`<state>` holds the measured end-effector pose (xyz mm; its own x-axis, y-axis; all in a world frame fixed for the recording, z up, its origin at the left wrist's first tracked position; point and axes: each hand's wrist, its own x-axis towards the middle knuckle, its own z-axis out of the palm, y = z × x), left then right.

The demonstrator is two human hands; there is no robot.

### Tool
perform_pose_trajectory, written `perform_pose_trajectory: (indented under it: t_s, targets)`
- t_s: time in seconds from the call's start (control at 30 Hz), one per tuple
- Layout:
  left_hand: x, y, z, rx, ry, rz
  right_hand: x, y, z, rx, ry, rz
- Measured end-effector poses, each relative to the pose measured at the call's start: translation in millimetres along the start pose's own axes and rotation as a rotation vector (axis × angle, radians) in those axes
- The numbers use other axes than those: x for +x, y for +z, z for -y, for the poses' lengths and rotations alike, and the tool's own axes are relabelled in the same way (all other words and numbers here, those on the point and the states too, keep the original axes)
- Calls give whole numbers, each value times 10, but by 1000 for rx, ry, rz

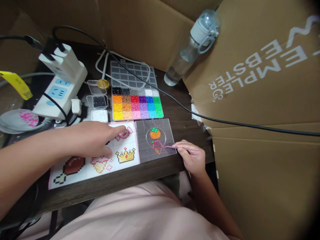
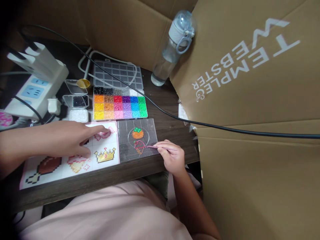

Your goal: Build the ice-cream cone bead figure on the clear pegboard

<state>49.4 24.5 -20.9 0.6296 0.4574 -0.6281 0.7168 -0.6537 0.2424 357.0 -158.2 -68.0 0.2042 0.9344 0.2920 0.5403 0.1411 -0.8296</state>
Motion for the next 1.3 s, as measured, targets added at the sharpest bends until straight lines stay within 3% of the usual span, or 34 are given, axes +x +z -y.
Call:
perform_pose_trajectory:
  t_s: [0.57,1.3]
  targets:
    - [-54,0,-20,-9,16,-42,-22,10,-45,39,-11,-15]
    - [9,12,9,-30,-6,-6,-5,28,-13,13,-7,-32]
